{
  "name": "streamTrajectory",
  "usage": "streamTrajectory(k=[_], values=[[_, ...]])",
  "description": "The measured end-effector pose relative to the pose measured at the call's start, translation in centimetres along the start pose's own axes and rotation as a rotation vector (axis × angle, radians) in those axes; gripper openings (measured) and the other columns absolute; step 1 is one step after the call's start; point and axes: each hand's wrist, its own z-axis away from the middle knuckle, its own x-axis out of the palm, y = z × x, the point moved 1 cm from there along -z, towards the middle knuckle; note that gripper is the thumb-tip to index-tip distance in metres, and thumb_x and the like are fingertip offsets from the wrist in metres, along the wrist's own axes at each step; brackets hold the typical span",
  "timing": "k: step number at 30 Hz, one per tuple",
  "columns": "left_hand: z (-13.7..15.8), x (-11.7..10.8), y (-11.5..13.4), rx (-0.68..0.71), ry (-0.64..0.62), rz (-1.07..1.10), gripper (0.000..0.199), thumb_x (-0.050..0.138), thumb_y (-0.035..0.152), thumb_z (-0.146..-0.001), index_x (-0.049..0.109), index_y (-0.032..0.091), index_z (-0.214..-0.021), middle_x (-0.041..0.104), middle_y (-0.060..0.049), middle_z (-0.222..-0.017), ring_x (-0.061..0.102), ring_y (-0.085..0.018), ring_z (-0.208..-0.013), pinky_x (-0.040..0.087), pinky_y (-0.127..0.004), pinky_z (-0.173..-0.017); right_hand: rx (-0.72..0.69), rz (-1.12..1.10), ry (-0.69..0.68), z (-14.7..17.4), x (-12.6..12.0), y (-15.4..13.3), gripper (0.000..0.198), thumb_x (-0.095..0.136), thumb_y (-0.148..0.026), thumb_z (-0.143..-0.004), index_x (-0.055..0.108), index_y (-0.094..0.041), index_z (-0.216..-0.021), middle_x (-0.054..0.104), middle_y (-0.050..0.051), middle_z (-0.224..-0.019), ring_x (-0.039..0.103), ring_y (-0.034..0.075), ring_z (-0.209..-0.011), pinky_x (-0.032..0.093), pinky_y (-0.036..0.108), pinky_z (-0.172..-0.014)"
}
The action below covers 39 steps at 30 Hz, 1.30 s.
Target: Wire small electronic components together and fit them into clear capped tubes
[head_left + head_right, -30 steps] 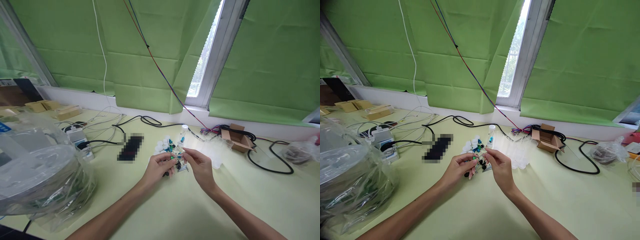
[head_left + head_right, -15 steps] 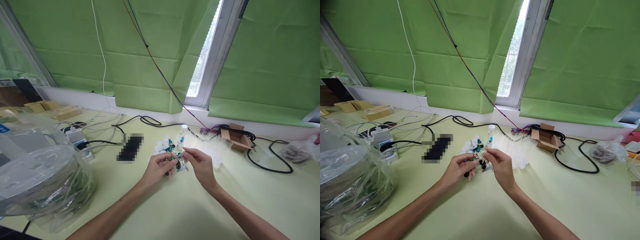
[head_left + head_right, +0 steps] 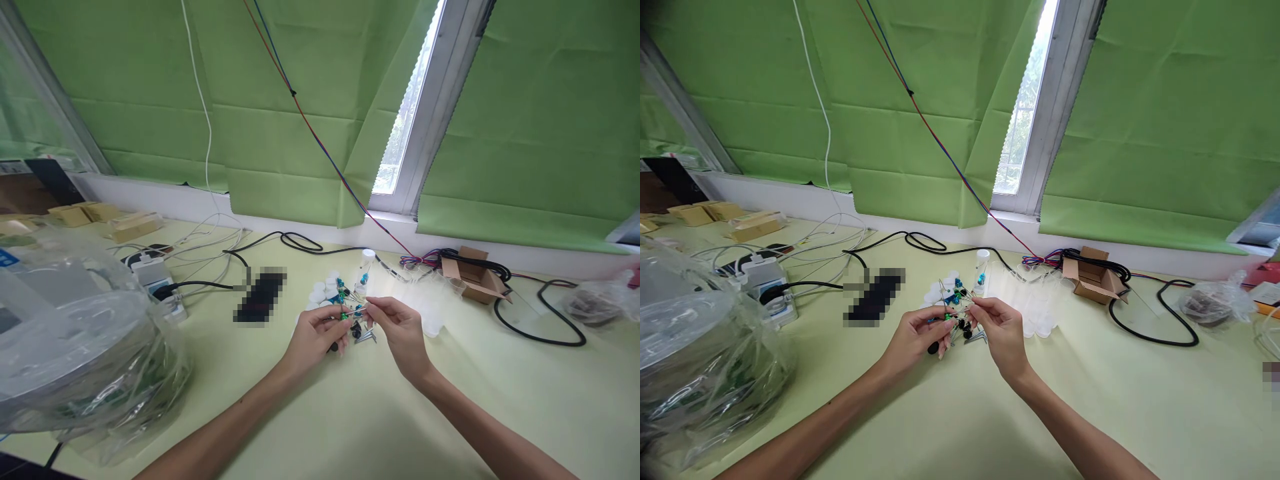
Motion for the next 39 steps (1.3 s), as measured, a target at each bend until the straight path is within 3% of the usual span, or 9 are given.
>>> streamTrajectory(k=[19,31,39], values=[[-0.02,-0.01,-0.15,0.06,0.06,-0.075,0.03,0.071,0.036,-0.08,0.069,0.013,-0.099,0.063,-0.001,-0.056,0.052,-0.011,-0.044,0.046,-0.025,-0.049,0.01,0.092,-0.019,0.22,0.18,-0.32,0.018,0.071,-0.034,-0.08,0.07,-0.019,-0.072,0.063,0.002,-0.064,0.054,0.015,-0.061,0.046,0.029,-0.06],[0.16,0.03,0.1,0.103,0.093,-0.141,0.028,0.07,0.034,-0.081,0.073,0.013,-0.099,0.061,-0.001,-0.061,0.053,-0.01,-0.044,0.046,-0.024,-0.048,0.088,0.09,-0.029,0.13,0.0,-0.14,0.027,0.072,-0.039,-0.08,0.067,-0.017,-0.066,0.058,0.0,-0.057,0.049,0.012,-0.054,0.039,0.027,-0.053],[0.16,0.13,0.15,0.127,0.115,-0.163,0.028,0.071,0.035,-0.079,0.074,0.015,-0.098,0.06,-0.001,-0.065,0.054,-0.01,-0.046,0.046,-0.024,-0.048,0.195,-0.025,-0.046,0.01,0.07,0.06,0.032,0.076,-0.044,-0.075,0.065,-0.016,-0.064,0.054,-0.001,-0.051,0.044,0.01,-0.047,0.033,0.025,-0.045]])
